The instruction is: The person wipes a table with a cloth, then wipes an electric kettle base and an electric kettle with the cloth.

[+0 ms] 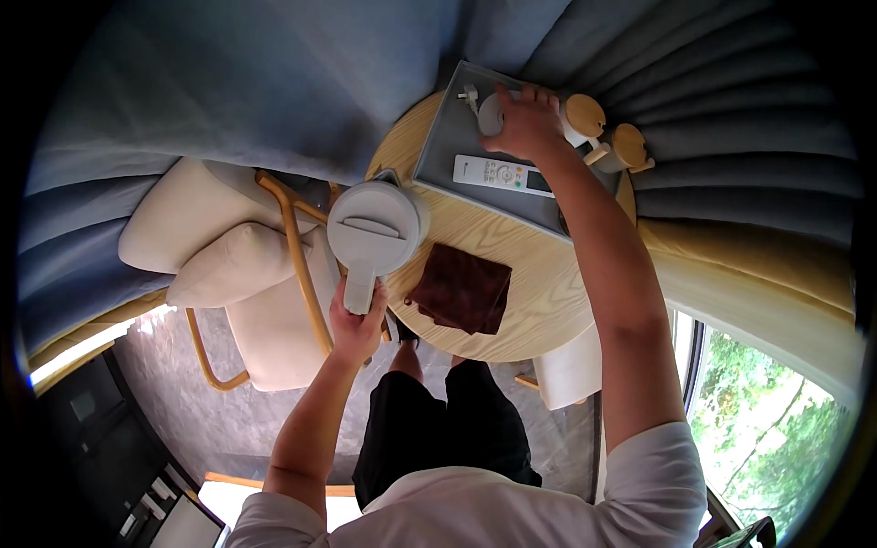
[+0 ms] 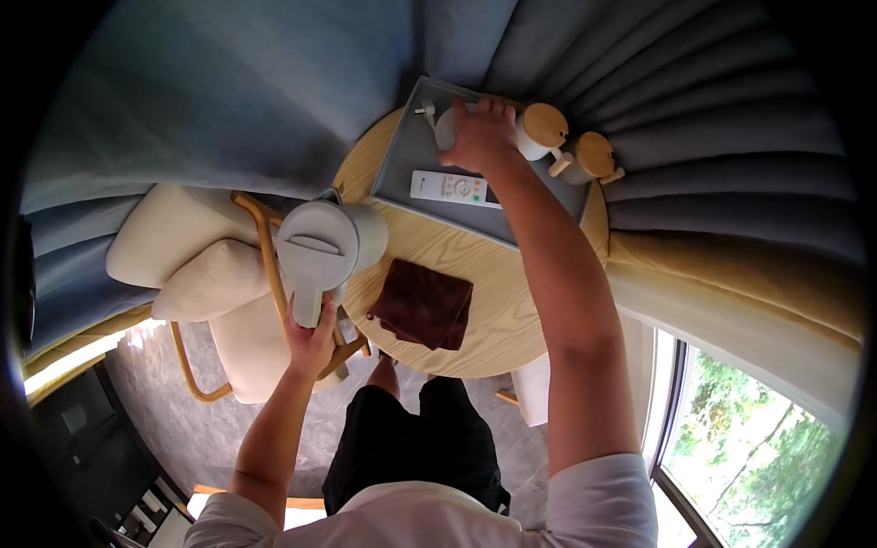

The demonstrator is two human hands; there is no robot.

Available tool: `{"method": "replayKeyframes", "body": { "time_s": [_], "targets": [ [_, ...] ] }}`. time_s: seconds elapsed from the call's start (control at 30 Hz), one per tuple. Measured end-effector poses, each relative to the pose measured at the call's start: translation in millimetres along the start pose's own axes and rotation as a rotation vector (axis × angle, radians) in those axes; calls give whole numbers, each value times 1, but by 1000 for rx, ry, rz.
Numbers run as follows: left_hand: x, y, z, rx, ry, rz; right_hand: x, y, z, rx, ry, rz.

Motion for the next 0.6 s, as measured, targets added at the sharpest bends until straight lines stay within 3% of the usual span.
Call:
{"method": "replayKeyframes", "body": {
  "time_s": [0.4,0.5,0.6],
  "targets": [
    [-10,-1,-10,-83,113,-150,-25,34,-98,-16,-272,53],
    [-11,-1,-8,100,127,-45,-21,48,-137,9,-390,53],
    [-9,-3,-8,131,160,-66,-18,58,-173,45,-397,89]
  ]
}}
Point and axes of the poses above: each hand's wrist, its own z-axis towards the middle knuckle, its own x-axis out of the palm, y = z × x, the point moved 4 cm from there along z, towards the middle knuckle, and after that the axes turned 13 degrees about -x, right-handed, at the moved point
